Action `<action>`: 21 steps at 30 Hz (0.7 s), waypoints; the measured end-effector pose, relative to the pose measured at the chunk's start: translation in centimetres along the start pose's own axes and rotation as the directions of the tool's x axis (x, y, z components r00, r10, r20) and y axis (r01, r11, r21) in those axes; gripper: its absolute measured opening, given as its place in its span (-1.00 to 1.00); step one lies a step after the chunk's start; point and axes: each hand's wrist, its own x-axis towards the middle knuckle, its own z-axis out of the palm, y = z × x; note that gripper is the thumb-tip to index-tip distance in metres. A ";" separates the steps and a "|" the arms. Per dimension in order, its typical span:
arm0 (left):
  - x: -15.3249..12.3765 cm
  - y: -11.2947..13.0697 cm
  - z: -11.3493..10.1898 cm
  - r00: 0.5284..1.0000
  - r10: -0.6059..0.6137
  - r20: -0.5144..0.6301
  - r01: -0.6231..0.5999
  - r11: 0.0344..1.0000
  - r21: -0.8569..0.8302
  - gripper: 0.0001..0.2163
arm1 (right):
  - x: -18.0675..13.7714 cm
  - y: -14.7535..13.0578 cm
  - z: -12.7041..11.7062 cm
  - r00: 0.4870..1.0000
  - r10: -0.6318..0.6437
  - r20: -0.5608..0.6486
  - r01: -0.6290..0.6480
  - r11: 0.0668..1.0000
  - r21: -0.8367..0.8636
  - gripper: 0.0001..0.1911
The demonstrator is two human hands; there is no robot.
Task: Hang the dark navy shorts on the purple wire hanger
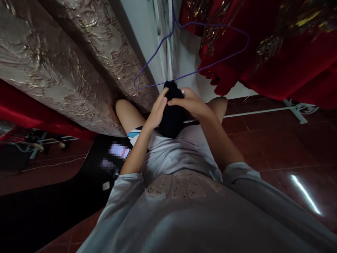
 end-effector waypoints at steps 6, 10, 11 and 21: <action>-2.2 0.5 -3.9 0.980 -0.162 0.113 0.158 0.987 0.039 -0.25 | 3.9 -1.5 -2.4 0.894 -0.307 -0.326 0.190 0.920 -0.344 -0.73; -3.4 0.1 -7.1 0.847 -0.363 0.388 0.091 0.818 0.567 -0.45 | 8.4 0.5 -3.8 0.797 -0.470 -0.380 0.320 0.861 -0.395 -0.92; -3.8 -0.1 -7.7 0.799 -0.427 0.424 0.053 0.751 0.658 -0.49 | 9.3 1.2 -3.8 0.802 -0.467 -0.372 0.333 0.867 -0.369 -0.91; -5.2 -0.4 -13.7 0.836 -0.488 0.252 -0.013 0.441 0.897 -0.56 | 7.9 4.6 -5.8 0.914 -0.326 -0.241 0.198 0.878 -0.436 -0.71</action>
